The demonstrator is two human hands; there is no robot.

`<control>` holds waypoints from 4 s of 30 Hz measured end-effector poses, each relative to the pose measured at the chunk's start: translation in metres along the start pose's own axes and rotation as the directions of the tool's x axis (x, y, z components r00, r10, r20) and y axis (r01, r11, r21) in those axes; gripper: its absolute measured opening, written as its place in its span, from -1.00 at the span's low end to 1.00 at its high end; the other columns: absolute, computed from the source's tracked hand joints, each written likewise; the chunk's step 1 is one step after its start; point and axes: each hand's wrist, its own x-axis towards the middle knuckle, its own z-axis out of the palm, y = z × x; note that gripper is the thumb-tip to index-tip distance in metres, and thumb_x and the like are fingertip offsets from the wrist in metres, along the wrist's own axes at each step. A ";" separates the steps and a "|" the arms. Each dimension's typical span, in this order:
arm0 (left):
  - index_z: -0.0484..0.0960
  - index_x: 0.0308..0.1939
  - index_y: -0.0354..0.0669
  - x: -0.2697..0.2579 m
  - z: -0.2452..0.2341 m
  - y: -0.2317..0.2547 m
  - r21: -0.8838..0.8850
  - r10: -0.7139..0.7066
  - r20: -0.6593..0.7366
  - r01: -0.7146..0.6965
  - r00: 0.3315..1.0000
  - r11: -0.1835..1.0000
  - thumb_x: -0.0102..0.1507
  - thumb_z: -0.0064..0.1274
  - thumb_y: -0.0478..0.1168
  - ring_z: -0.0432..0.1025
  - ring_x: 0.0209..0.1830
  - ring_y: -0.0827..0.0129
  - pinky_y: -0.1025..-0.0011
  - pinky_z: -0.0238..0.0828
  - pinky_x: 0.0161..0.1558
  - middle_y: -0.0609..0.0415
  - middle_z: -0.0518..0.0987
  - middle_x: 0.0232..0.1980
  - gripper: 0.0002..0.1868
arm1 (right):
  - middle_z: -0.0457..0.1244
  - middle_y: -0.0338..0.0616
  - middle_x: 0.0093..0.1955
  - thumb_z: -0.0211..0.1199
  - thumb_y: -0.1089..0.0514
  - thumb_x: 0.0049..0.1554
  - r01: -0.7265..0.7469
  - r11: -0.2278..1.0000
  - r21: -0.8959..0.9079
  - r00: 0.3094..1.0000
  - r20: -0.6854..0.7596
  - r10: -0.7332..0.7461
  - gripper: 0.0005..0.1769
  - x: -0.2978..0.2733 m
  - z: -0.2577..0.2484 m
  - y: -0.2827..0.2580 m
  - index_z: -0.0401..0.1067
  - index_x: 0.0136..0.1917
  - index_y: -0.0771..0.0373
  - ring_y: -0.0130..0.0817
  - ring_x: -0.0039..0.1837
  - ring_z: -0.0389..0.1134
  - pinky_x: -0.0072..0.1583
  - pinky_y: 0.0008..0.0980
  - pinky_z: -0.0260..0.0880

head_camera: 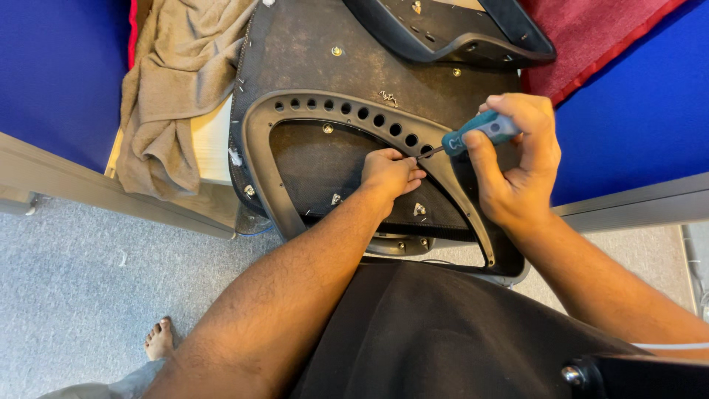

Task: The person uses a screwdriver to fasten screws into a black plastic chair frame. They align the frame, insert screws, and tighten them one by one.

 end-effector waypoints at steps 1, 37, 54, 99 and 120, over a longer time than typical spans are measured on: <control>0.57 -0.12 -0.39 -0.001 -0.001 0.002 0.013 0.004 0.007 -0.004 1.000 1.000 0.34 -0.01 -0.36 0.66 -0.18 0.31 0.46 0.69 -0.17 -0.12 0.66 -0.11 -0.88 | 0.19 0.07 0.33 0.29 0.35 0.31 -0.024 0.995 0.094 0.999 0.031 0.021 -0.53 0.002 -0.003 -0.003 0.20 0.42 0.27 -0.26 0.25 0.31 0.32 -0.38 0.36; 0.67 0.02 -0.31 -0.007 -0.089 0.038 -0.041 0.161 -0.273 -0.179 0.948 0.983 0.31 0.10 -0.19 0.65 -0.21 0.31 0.40 0.64 -0.20 -0.05 0.72 -0.12 -0.71 | 0.40 -0.12 -0.21 0.49 0.20 0.03 -0.124 0.915 -0.384 0.652 0.663 0.367 -0.79 0.113 0.053 0.105 0.55 -0.06 0.20 -0.31 -0.16 0.41 -0.04 -0.32 0.39; 0.60 0.06 -0.33 -0.006 -0.093 0.031 -0.011 0.204 -0.234 -0.213 0.950 0.977 0.35 -0.01 -0.25 0.66 -0.10 0.34 0.46 0.66 -0.11 -0.06 0.71 -0.06 -0.73 | 0.42 -0.15 -0.12 0.29 0.38 0.03 -0.108 0.922 -0.373 0.561 0.743 0.366 -0.70 0.108 0.090 0.129 0.54 0.02 0.11 -0.28 -0.04 0.43 0.03 -0.21 0.40; 0.58 -0.03 -0.28 -0.002 -0.093 0.048 -0.322 0.088 -0.027 -0.092 0.996 0.942 0.41 -0.12 -0.22 0.61 -0.07 0.36 0.37 0.60 0.01 0.01 0.63 -0.07 -0.78 | 0.45 -0.08 -0.15 0.39 0.30 0.04 -0.390 0.860 -0.329 0.737 0.448 0.506 -0.82 0.092 0.146 0.015 0.46 -0.08 0.30 -0.27 -0.06 0.53 -0.01 -0.30 0.53; 0.59 -0.04 -0.28 0.000 -0.092 0.046 -0.321 0.091 -0.051 -0.102 0.995 0.942 0.41 -0.08 -0.23 0.59 -0.13 0.38 0.36 0.60 0.01 0.01 0.61 -0.08 -0.80 | 0.40 0.08 -0.21 0.43 0.21 0.07 -0.262 0.897 -0.357 0.822 0.404 0.401 -0.78 0.084 0.148 0.015 0.44 -0.06 0.30 -0.08 -0.13 0.49 -0.08 -0.17 0.46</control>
